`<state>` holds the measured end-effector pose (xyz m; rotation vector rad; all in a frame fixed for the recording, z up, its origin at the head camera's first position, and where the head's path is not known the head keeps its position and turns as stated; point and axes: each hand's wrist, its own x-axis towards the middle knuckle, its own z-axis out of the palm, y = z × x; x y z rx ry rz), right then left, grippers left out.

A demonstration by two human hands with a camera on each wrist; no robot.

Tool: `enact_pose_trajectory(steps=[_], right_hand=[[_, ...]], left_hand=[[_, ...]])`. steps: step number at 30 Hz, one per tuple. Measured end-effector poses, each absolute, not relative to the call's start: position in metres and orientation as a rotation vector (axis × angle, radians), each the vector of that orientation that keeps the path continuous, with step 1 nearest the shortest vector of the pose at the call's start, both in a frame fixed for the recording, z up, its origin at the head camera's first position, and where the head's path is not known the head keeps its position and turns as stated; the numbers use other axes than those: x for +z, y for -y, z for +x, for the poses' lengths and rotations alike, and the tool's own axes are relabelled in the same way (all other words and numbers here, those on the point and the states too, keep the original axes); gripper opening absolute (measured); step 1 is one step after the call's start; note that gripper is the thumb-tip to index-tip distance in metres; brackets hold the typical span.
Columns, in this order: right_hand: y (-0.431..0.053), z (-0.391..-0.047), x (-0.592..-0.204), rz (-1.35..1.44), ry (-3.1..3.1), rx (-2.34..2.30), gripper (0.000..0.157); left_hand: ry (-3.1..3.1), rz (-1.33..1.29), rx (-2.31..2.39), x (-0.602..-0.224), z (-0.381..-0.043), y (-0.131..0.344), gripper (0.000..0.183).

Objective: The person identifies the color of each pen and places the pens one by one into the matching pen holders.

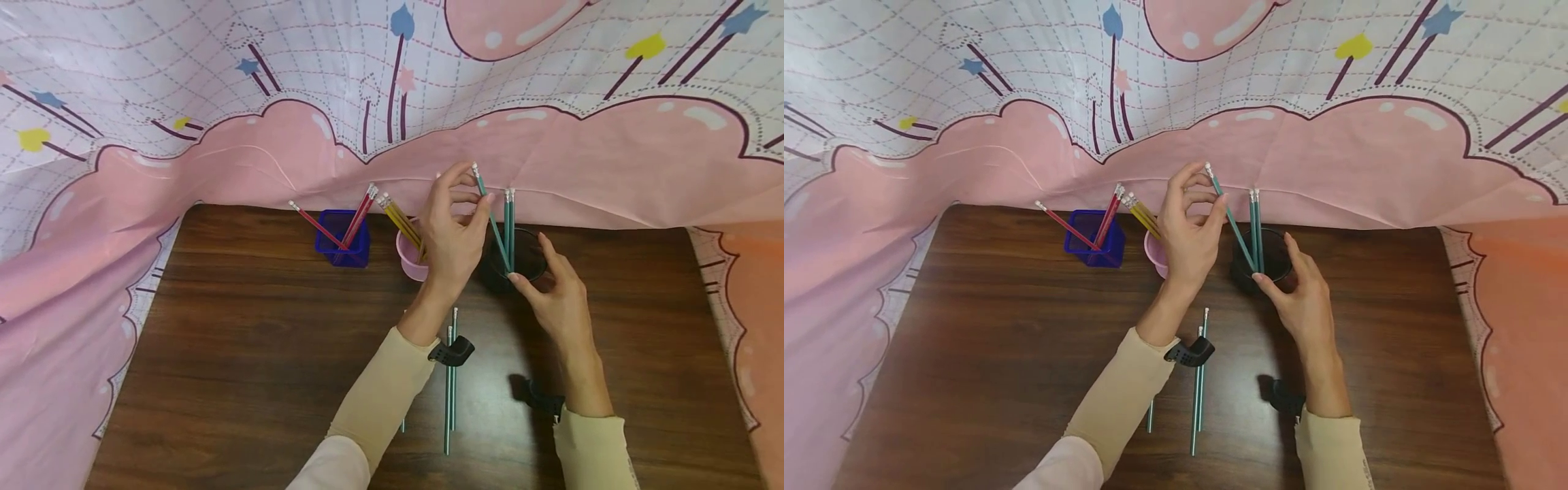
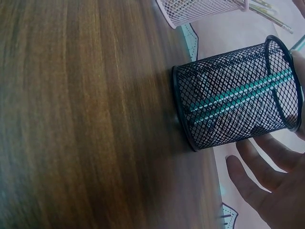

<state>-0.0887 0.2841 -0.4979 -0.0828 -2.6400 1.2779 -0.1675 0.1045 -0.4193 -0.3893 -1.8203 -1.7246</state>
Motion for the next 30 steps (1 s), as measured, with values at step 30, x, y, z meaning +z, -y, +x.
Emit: enact_pose_trajectory(steps=[30], right_hand=[[-0.283,-0.087,-0.497,-0.058,2.616,1.304,0.081]], left_hand=[[1.969,-0.554,-1.683,-0.422,-0.163,-0.096,0.048]])
